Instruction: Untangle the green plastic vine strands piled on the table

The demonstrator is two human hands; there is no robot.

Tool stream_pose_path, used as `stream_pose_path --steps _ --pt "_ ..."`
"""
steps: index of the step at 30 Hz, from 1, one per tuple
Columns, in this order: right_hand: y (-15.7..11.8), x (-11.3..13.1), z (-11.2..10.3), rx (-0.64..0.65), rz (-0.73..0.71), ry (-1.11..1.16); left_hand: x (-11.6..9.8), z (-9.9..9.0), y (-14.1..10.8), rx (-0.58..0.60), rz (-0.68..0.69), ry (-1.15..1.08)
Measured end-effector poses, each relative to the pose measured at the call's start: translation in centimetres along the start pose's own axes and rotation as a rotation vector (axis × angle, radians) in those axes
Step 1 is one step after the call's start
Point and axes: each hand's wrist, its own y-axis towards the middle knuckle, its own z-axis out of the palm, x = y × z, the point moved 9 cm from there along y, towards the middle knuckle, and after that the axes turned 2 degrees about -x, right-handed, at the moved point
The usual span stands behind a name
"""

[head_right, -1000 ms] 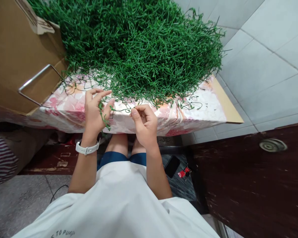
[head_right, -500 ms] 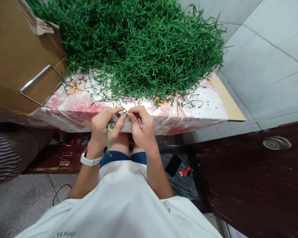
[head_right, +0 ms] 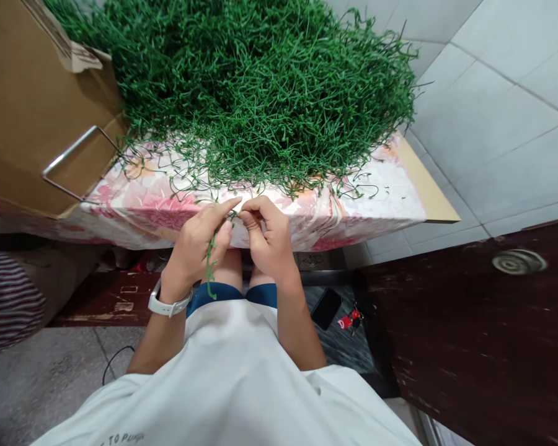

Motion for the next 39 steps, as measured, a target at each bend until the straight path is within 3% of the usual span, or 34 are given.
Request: stream_pose_path --steps 6,11,14,17,20,22,26,33,36,39 --pt "-0.1 0.3 -0.4 -0.007 -0.021 0.008 0.9 0.0 0.2 -0.019 -0.102 -0.042" --pt "-0.3 -0.3 -0.8 -0.144 0.021 0.132 0.7 1.0 0.3 0.135 -0.163 -0.127" --pt "-0.4 -1.5 -1.1 -0.259 0.134 0.314 0.0 1.9 0.2 0.256 -0.169 -0.190" --pt "-0.7 -3.4 -0.3 -0.257 0.376 0.589 -0.6 2.6 0.2 0.299 -0.149 -0.252" --pt "-1.0 -4.3 0.9 -0.208 0.574 0.830 -1.2 2.8 0.3 0.243 -0.080 -0.349" --pt "-1.0 -4.2 1.3 -0.190 0.632 0.938 -1.4 2.9 0.4 0.192 -0.069 -0.431" --pt "-0.8 -3.4 1.7 -0.176 0.662 1.066 -1.1 3.1 0.6 0.123 -0.154 -0.628" --pt "-0.9 -2.4 1.8 -0.280 0.657 1.138 -0.9 3.7 0.6 0.091 -0.300 -0.974" --pt "-0.6 -3.4 0.3 -0.385 0.652 1.204 -0.6 3.7 -0.2 0.050 -0.387 -1.201" --pt "0.0 -4.9 -3.6 -0.595 0.527 1.278 0.1 3.5 -1.3 -0.015 -0.498 -1.378"
